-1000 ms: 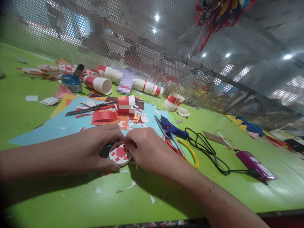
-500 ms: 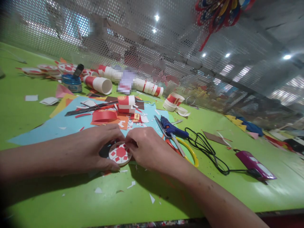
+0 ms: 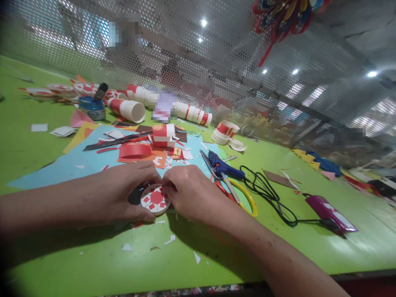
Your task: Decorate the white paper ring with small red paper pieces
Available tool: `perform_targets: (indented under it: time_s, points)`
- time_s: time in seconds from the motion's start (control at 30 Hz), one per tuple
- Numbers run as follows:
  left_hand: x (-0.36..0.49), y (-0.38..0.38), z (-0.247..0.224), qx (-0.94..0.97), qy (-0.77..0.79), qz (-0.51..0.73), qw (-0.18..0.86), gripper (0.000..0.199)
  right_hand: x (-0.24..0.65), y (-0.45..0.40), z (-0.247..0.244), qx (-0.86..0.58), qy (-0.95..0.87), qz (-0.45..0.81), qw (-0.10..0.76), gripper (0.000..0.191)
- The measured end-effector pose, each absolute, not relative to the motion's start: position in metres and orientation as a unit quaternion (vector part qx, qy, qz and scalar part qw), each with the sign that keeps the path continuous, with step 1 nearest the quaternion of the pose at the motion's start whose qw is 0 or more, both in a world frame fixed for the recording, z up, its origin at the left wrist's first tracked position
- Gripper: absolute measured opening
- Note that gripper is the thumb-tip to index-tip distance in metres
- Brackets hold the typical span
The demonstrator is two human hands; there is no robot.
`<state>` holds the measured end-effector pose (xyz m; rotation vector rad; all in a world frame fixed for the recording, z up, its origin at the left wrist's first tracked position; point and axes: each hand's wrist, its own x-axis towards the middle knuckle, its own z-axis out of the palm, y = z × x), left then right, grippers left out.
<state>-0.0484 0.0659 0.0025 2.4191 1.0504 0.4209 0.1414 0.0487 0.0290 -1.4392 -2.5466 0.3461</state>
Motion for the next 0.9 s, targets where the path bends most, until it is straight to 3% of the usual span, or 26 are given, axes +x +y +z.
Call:
perform_targets:
  time_s: [0.2, 0.47, 0.63, 0.9]
  points:
    - [-0.049, 0.066, 0.001, 0.881, 0.393, 0.139, 0.225, 0.037, 0.142, 0.048, 0.028, -0.48, -0.863, 0.114, 0.108, 0.013]
    - [-0.049, 0.066, 0.003, 0.884, 0.402, 0.115, 0.21, 0.037, 0.158, 0.048, 0.041, -0.481, -0.838, 0.118, 0.228, 0.012]
    - [-0.049, 0.065, 0.005, 0.888, 0.397, 0.11, 0.206, 0.038, 0.168, 0.05, 0.041, -0.526, -0.798, 0.177, 0.235, 0.013]
    - [-0.049, 0.069, 0.003, 0.892, 0.389, 0.118, 0.197, 0.041, 0.17, 0.035, 0.041, -0.475, -0.838, 0.177, 0.202, 0.012]
